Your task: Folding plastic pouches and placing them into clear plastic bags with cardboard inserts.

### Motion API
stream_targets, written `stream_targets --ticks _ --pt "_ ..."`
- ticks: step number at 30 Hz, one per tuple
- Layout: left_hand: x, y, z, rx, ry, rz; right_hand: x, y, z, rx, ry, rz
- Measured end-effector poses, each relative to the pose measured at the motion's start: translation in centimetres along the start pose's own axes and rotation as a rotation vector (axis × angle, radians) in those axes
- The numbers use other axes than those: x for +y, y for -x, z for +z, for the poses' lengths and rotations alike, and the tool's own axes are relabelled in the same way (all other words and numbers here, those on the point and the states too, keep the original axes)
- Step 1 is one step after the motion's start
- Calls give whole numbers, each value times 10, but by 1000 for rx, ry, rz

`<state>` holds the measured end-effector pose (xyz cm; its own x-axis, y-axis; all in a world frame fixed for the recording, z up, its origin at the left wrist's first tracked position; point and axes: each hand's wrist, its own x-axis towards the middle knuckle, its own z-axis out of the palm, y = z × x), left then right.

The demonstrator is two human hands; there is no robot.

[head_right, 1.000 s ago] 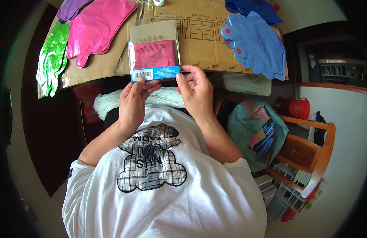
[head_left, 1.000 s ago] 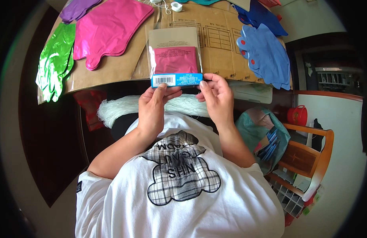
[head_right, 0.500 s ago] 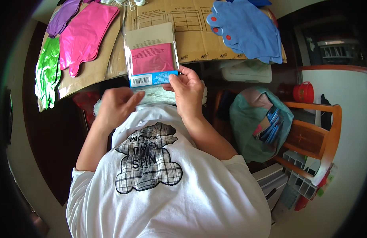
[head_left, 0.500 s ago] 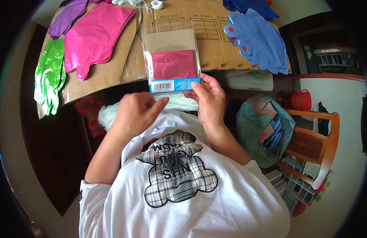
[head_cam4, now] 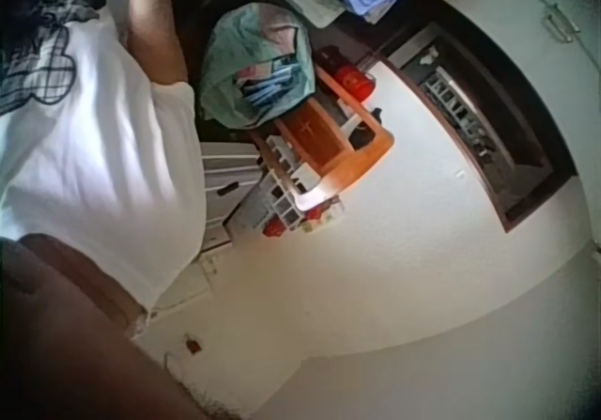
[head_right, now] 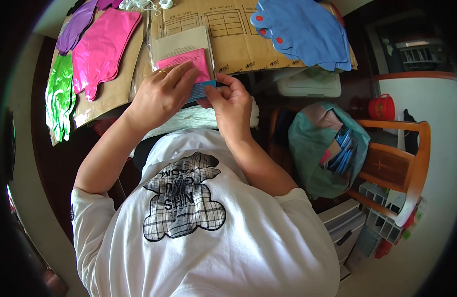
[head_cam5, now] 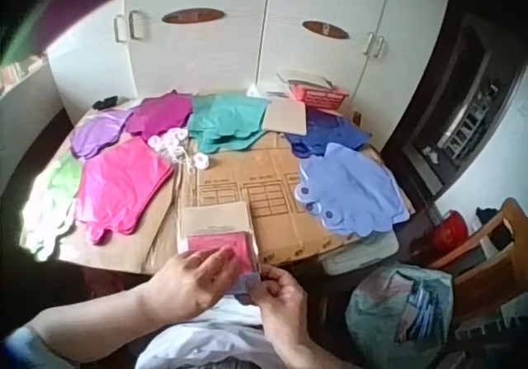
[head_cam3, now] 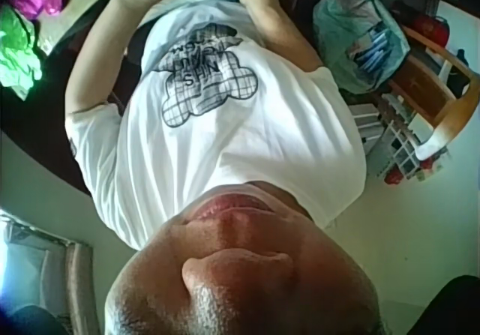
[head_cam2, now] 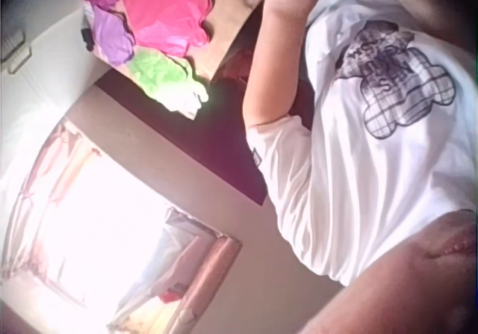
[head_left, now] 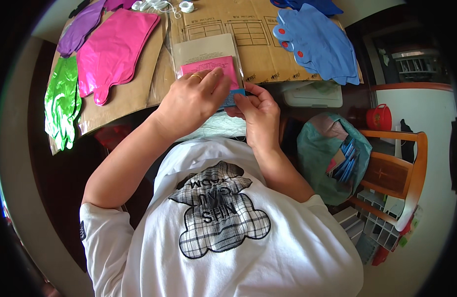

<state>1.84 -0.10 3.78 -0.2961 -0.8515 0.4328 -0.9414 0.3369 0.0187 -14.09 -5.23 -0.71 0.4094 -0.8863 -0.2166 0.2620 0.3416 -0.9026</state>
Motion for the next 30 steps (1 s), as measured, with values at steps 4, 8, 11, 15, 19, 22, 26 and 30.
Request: stream_targets --ticks 4,8,11,15,19,22,26,30 --pt "-1 -6 6 -51 55 77 2 -3 1 -34 39 -12" --pt "-4 -8 16 33 140 31 2 -2 2 -12 -11 7" --pt "-3 -7 19 134 188 36 1 -2 2 -5 -46 34" --pt "-6 1 16 82 247 64 1 -2 1 6 -57 56" --pt "-6 12 11 74 364 1 7 -3 -2 4 -52 52" --pt "-4 29 -2 141 329 -79 6 2 -2 -18 -256 167" --pt "0 57 9 196 329 -290 6 6 -12 -243 -264 402" --pt "0 57 12 258 405 -349 14 1 -13 -203 -233 345"
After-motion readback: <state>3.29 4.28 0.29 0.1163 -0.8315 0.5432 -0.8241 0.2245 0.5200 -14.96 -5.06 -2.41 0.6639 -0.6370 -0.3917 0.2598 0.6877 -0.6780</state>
